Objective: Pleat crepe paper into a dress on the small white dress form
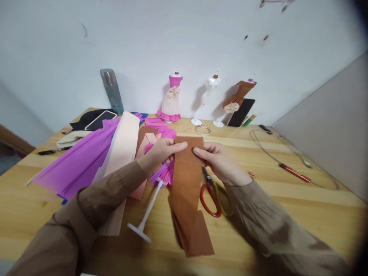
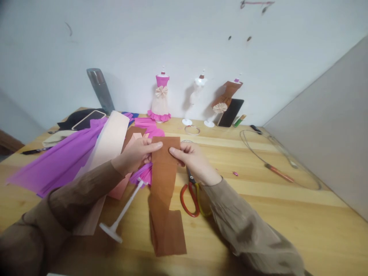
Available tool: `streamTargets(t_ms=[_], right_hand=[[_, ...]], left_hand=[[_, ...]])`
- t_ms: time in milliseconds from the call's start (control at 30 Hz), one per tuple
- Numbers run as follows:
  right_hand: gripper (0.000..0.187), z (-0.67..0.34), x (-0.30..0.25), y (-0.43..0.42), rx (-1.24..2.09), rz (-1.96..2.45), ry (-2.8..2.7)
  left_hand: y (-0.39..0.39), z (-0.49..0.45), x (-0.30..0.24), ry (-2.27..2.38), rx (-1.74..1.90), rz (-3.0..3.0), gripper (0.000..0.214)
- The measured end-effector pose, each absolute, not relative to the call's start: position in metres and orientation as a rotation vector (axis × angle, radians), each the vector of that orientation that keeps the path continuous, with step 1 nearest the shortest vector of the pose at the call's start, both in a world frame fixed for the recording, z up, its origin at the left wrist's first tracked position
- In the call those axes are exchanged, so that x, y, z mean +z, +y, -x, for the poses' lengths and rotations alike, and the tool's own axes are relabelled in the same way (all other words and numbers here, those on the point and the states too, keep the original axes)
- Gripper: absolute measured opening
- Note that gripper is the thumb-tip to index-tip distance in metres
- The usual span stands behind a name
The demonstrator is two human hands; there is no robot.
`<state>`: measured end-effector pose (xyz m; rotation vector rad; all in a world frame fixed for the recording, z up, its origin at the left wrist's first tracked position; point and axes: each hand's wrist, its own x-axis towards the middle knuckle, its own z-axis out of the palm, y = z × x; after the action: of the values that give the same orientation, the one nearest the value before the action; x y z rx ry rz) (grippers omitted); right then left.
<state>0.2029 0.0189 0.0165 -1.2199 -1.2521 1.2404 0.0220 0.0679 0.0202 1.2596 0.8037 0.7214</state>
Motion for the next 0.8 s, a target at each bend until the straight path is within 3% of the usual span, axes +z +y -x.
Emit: streamTargets(t_ms=[300, 533, 800], right_hand=[[0.034, -0.203, 0.021, 0.018, 1.225, 1.203, -1.210], [0.027, -0.206, 0.019, 0.020, 1.194, 1.186, -1.218], [0.035, -0.204, 0.019, 0.019, 1.262, 1.197, -1.162]], left_hand=[[0.069, -0.019, 0.025, 0.930, 0.705, -1.243, 0.040], [0.065, -0.020, 0.034, 0.832, 0.737, -1.266, 0.007], [0.066, -0.019, 0.035, 0.934, 0.640, -1.271, 0.014]])
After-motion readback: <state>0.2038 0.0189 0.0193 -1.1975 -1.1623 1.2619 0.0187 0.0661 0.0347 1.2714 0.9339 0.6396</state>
